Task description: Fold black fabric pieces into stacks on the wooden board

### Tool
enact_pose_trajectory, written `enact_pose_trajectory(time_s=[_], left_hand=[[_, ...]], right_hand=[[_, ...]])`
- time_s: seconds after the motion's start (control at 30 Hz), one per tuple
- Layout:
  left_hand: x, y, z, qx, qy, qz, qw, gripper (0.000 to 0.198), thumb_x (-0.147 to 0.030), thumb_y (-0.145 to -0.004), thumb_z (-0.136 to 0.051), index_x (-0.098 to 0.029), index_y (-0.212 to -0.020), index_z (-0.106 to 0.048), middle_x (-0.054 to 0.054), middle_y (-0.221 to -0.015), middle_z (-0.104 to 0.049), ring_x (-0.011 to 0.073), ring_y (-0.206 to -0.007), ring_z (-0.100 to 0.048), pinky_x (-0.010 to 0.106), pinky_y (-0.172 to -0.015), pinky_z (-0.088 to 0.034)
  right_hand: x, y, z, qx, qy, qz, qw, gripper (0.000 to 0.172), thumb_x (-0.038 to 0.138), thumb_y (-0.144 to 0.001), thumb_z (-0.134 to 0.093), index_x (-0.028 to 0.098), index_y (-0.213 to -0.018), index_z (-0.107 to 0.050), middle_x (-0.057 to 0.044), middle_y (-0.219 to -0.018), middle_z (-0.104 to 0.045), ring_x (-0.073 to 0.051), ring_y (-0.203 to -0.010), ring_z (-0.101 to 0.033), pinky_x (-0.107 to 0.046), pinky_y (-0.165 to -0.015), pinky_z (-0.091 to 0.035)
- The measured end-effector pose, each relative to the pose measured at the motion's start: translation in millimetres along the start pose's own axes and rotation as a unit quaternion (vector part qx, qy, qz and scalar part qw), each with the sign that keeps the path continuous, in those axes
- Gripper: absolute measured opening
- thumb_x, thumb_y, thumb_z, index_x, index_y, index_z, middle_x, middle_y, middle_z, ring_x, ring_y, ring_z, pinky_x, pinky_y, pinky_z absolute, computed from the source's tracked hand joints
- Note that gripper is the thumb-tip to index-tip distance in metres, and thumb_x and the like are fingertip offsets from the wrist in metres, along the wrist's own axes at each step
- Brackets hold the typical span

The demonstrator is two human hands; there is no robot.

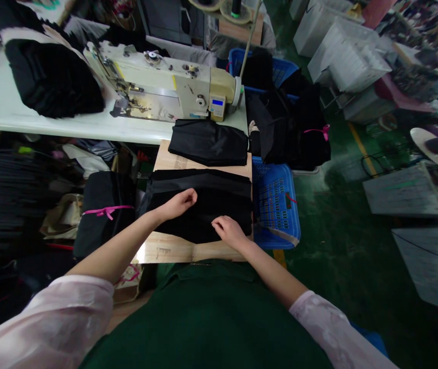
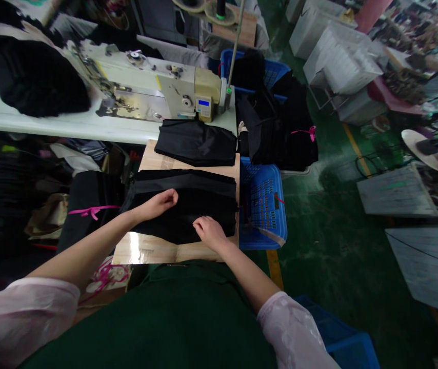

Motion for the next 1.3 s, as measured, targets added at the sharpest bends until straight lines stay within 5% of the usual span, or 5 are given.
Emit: enact_pose_trajectory(time_s=[0.3,0.57,0.8,1.03,1.3], left_hand=[[-9,11,-17.2,0.129,-0.065,-0.001,0.990,0.027,-0.040,-0.077,-0.061,-0.019,-0.089,-0.072,0.003,-0.089,-0.071,0.0183,-0.084,-0.063,0.027,-0.080,-0.047],[-7,4,-19.1,0.126,-0.171,-0.031,0.977,0.021,-0.029,-0.083,-0.052,-0.019,-0.088,-0.069,0.004,-0.087,-0.070,0.0186,-0.080,-0.063,0.026,-0.076,-0.045],[-22,-24,11.7,0.024,-0.247,-0.042,0.968,0.024,-0.030,-0.089,-0.045,-0.020,-0.100,-0.063,0.005,-0.100,-0.069,0.0205,-0.092,-0.063,0.029,-0.084,-0.045],[-24,-37,1.9,-0.082,-0.448,-0.013,0.890,0.016,-0.018,-0.083,-0.054,-0.016,-0.098,-0.058,0.014,-0.106,-0.062,0.0280,-0.103,-0.058,0.035,-0.082,-0.045],[-16,-4,-17.1,0.015,-0.106,0.031,0.994,0.026,-0.042,-0.086,-0.053,-0.018,-0.090,-0.061,0.002,-0.074,-0.066,0.0168,-0.068,-0.062,0.026,-0.064,-0.046]], right_hand=[[-1,-12,6,-0.038,-0.082,-0.071,0.993,0.016,0.010,-0.079,-0.054,0.021,-0.090,-0.055,0.000,-0.082,-0.059,-0.015,-0.076,-0.057,-0.028,-0.072,-0.046],[14,-6,18,-0.082,0.051,0.060,0.994,0.022,0.008,-0.089,-0.044,0.018,-0.090,-0.064,-0.010,-0.109,-0.058,-0.022,-0.105,-0.051,-0.036,-0.090,-0.042],[13,9,2,-0.018,0.041,0.072,0.996,0.021,0.032,-0.094,-0.054,0.020,-0.100,-0.070,-0.007,-0.098,-0.067,-0.019,-0.091,-0.056,-0.033,-0.082,-0.045],[2,2,-4,0.000,-0.001,0.021,1.000,0.016,0.020,-0.093,-0.054,0.021,-0.090,-0.070,-0.004,-0.091,-0.068,-0.017,-0.088,-0.059,-0.030,-0.081,-0.045],[-3,-9,1,0.016,-0.008,-0.028,0.999,0.013,0.011,-0.087,-0.053,0.020,-0.089,-0.063,-0.003,-0.085,-0.064,-0.017,-0.082,-0.059,-0.028,-0.076,-0.044]])
Point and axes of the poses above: each hand's wrist, its own y-axis away from the middle knuckle, its own z-axis out of the back of the hand, x = y × z, the point moved 4 cm from there along -y, towards the middle knuckle
